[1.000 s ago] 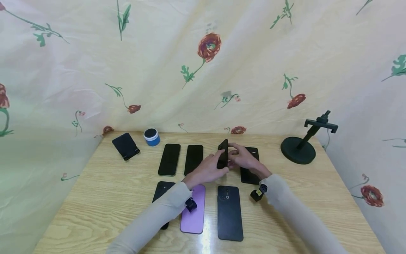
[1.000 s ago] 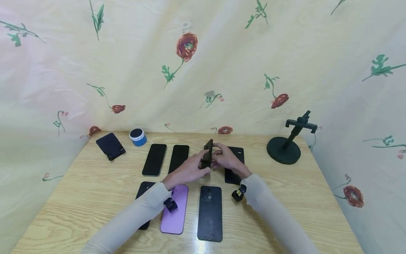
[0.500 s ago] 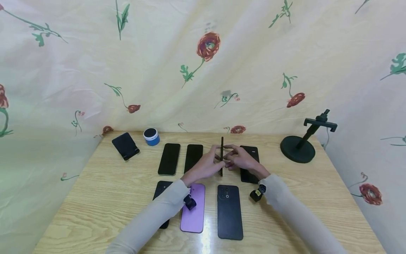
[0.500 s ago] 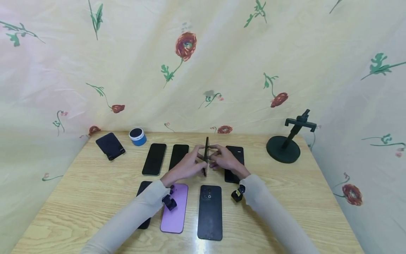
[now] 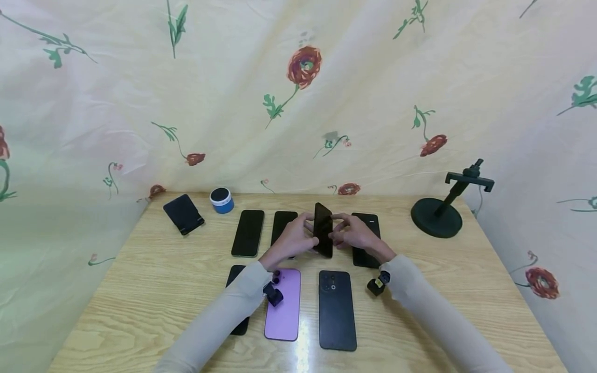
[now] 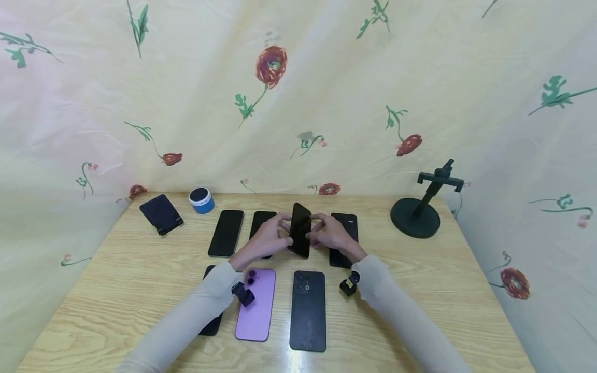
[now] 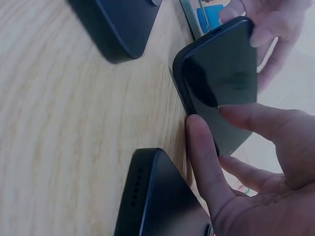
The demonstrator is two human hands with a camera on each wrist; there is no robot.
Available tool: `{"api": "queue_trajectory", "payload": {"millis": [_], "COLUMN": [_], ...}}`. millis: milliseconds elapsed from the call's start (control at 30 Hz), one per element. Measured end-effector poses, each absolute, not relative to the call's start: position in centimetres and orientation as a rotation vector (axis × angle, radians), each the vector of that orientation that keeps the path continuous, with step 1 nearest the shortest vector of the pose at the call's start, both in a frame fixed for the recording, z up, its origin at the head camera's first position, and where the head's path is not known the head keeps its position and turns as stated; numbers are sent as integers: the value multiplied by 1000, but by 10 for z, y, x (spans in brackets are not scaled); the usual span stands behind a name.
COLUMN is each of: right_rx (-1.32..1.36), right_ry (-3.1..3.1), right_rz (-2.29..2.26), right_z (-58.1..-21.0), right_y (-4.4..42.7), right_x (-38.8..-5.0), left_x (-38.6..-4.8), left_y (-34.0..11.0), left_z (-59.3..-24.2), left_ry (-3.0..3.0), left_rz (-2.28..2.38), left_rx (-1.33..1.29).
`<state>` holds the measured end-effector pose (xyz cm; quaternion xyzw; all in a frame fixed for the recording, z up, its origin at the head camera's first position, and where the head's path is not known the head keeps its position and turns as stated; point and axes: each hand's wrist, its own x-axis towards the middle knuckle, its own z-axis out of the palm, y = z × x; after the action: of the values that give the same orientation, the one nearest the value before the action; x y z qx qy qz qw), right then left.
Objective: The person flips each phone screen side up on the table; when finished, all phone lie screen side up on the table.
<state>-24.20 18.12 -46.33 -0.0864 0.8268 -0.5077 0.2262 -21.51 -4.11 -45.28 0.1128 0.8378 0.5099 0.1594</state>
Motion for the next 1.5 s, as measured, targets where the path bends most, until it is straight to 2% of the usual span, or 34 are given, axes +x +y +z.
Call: {"api": "queue_trajectory", "payload": {"millis": [233,1500], "right_rx": [-164,-145], "right_ry": [2312,2500], "right_rz": [-1381,-1194], "right_z": [-463,-463], "right_y": [180,178], "right_x": [-240,-243], "left_x": [-214,-217], "left_y": [-45,-35], "left_z": [-454,-458], "left_ry": [2462,2621], "left_rz": [1350,931], "left_rx": [265,277]}}
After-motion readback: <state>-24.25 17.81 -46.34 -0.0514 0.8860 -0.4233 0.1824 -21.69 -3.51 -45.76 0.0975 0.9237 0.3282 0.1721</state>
